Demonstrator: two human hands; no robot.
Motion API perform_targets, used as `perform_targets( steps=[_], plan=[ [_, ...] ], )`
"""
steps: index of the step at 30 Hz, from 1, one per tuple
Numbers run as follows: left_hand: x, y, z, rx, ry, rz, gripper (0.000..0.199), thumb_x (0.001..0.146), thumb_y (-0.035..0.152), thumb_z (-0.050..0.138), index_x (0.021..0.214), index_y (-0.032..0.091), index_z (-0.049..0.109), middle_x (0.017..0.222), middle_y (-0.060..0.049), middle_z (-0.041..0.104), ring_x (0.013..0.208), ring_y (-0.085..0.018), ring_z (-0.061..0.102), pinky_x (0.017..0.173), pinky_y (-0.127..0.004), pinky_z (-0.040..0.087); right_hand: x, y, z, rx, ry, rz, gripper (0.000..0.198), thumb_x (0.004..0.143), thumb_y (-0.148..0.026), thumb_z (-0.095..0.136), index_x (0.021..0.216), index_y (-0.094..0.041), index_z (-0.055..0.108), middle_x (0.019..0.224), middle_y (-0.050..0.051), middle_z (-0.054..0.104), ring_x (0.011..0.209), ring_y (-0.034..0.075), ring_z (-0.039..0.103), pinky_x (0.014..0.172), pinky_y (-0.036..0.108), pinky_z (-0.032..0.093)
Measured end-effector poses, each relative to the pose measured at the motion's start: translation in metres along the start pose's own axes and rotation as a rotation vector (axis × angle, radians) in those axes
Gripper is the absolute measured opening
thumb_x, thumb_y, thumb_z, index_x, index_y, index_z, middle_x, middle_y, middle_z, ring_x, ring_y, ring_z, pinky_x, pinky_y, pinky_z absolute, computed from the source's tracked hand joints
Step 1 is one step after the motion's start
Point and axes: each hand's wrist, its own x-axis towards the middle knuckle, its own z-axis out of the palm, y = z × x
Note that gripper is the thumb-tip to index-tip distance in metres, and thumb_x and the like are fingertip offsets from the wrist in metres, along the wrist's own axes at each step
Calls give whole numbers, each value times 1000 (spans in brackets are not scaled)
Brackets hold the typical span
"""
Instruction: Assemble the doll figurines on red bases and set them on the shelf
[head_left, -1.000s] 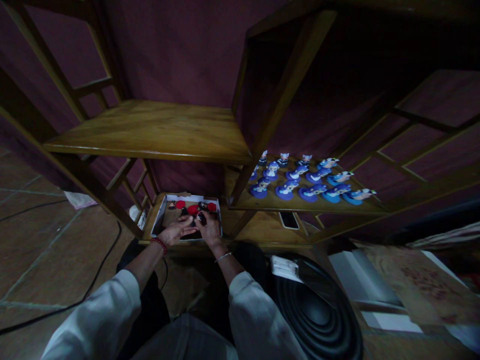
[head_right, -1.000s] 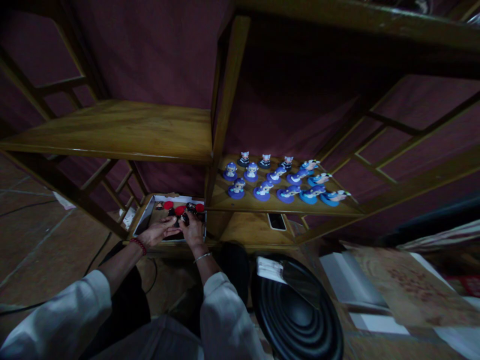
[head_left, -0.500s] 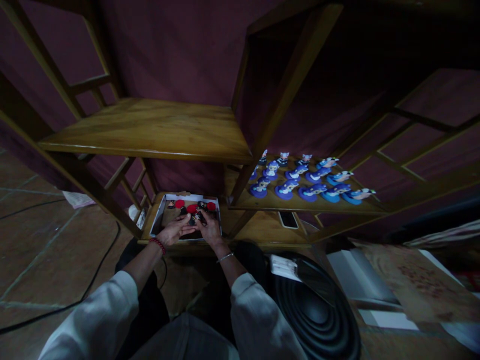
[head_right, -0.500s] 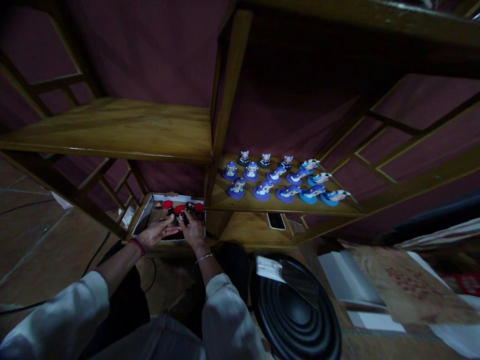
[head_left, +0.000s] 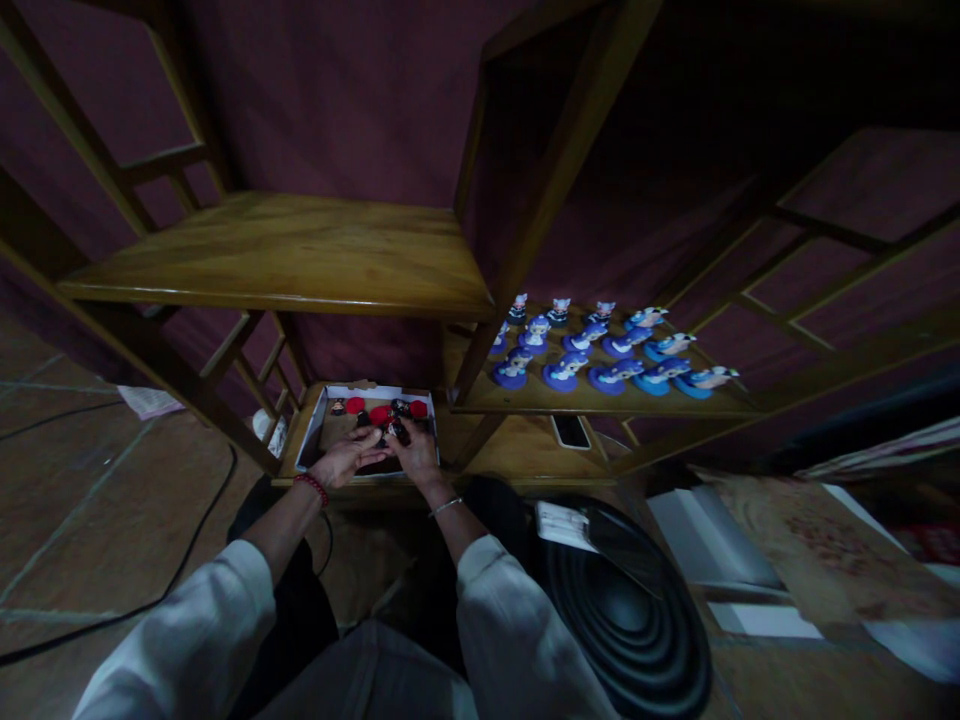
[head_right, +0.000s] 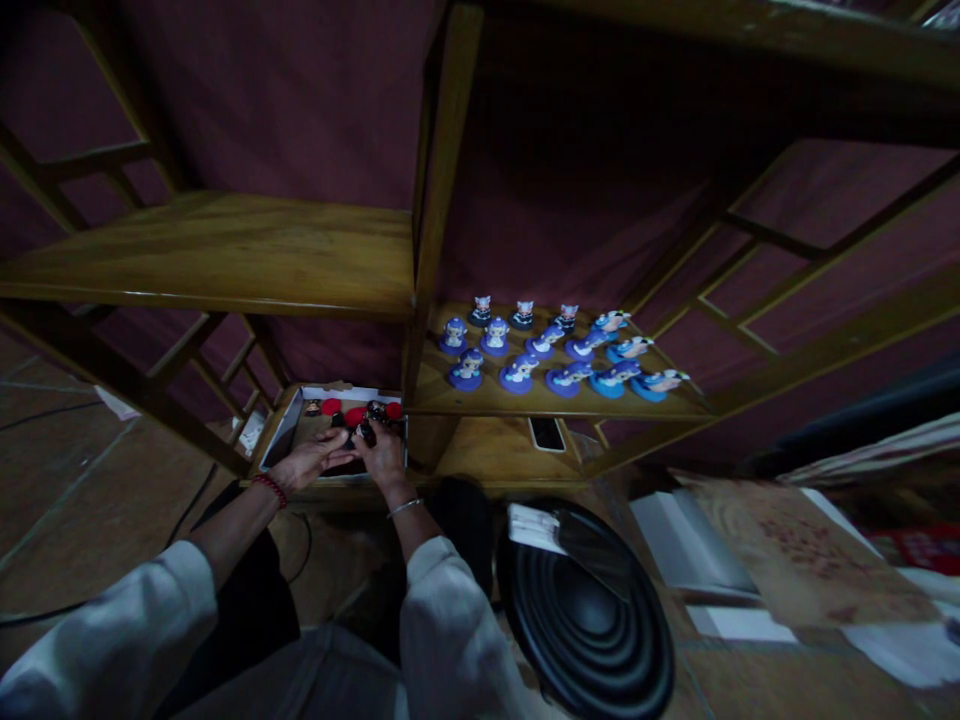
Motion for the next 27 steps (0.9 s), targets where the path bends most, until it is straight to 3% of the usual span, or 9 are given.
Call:
perform_targets(
  steps=[14,27],
  plan=[
    [15,-9,-11,42,-19,9,20,70,18,67,88,16,57,84,-3,66,71,-14,67,70,-26,56,-3,-4,-3,-97,-21,21,27,76,-32,57,100,-22,62,93,6,68,85,18,63,77,26,47],
    [9,-5,-4,65,-13,11,14,73,17,64,85,13,58,85,-4,66,72,-14,66,74,-28,55,-2,-12,-6,-172,-71,52,33,77,-32,56,107,-19,59,93,6,68,83,16,63,76,22,47]
  ],
)
